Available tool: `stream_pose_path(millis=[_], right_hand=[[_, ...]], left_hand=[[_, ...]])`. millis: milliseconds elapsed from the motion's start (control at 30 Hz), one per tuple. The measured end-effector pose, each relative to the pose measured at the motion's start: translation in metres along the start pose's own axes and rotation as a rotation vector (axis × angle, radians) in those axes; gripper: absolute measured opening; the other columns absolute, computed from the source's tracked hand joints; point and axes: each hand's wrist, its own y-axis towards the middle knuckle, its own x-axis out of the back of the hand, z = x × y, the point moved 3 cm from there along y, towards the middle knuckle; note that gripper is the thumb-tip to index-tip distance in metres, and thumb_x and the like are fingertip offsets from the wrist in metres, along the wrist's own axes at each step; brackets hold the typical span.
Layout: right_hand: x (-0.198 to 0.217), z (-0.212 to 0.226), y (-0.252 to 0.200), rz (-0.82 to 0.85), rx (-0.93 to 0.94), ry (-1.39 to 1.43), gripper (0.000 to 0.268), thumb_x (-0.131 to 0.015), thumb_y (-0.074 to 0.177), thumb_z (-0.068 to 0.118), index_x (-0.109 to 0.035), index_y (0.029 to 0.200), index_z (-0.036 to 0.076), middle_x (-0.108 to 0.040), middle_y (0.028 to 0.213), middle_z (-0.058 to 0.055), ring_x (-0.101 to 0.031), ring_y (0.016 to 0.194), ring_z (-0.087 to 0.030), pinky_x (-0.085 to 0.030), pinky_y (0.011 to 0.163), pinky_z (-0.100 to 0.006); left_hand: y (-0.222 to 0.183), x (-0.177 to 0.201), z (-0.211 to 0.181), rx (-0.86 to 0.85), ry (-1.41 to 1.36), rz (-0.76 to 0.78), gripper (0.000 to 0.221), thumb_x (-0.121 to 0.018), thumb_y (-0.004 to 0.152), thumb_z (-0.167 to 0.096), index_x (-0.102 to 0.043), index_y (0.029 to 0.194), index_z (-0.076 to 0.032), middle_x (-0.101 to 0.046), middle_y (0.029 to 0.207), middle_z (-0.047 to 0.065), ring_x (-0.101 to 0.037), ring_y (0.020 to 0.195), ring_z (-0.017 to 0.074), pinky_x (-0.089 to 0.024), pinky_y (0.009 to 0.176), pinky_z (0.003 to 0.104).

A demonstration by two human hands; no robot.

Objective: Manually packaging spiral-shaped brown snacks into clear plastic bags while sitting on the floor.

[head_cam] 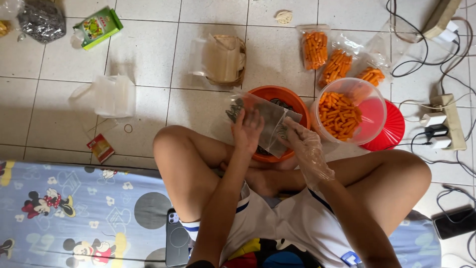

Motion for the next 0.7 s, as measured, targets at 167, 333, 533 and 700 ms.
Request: stream_pose_path(millis=[167,333,533,700], right_hand=[[0.001,-0.023,0.010,0.216,-0.060,0.123,0.043,-0.050,0.089,0.013,-0.046,0.132,0.013,-0.050,0.128,-0.020,-0.053,0.111,-0.035,-0.046,0.091,-0.045],[0.003,-0.040,0.012,0.330,-0.129,0.338,0.055,-0.048,0.088,0.013,-0.032,0.141,0.013,-0.039,0.140,-0.018,-0.042,0.122,-0.038,-0.039,0.092,-0.053],[0.005,0.002,-0.003,0.307,0.016,0.130,0.040,-0.054,0.083,0.005,-0.055,0.123,0.005,-0.060,0.114,-0.022,-0.066,0.088,-0.033,-0.049,0.086,-0.053],[0.039,-0.024,0.037,0.203,0.204,0.431,0.025,-0.059,0.080,-0.001,-0.058,0.105,-0.007,-0.062,0.093,-0.030,-0.065,0.087,-0.042,-0.051,0.082,-0.060]], left_hand=[[-0.009,-0.002,0.008,0.085,-0.042,0.016,0.032,-0.070,0.083,-0.022,-0.048,0.103,-0.009,-0.053,0.109,0.007,-0.055,0.103,0.0228,-0.051,0.087,0.040],[-0.007,0.004,0.015,0.142,-0.109,0.014,0.032,-0.069,0.083,-0.021,-0.051,0.104,-0.007,-0.056,0.110,0.009,-0.059,0.099,0.0238,-0.052,0.087,0.040],[-0.012,-0.014,-0.002,0.115,-0.155,0.002,0.034,-0.069,0.083,-0.021,-0.046,0.104,-0.008,-0.055,0.109,0.011,-0.059,0.098,0.0231,-0.051,0.089,0.042],[0.016,0.003,-0.028,-0.056,-0.267,0.022,0.036,-0.070,0.082,-0.021,-0.049,0.107,-0.006,-0.057,0.105,0.012,-0.059,0.097,0.0262,-0.052,0.087,0.044]])
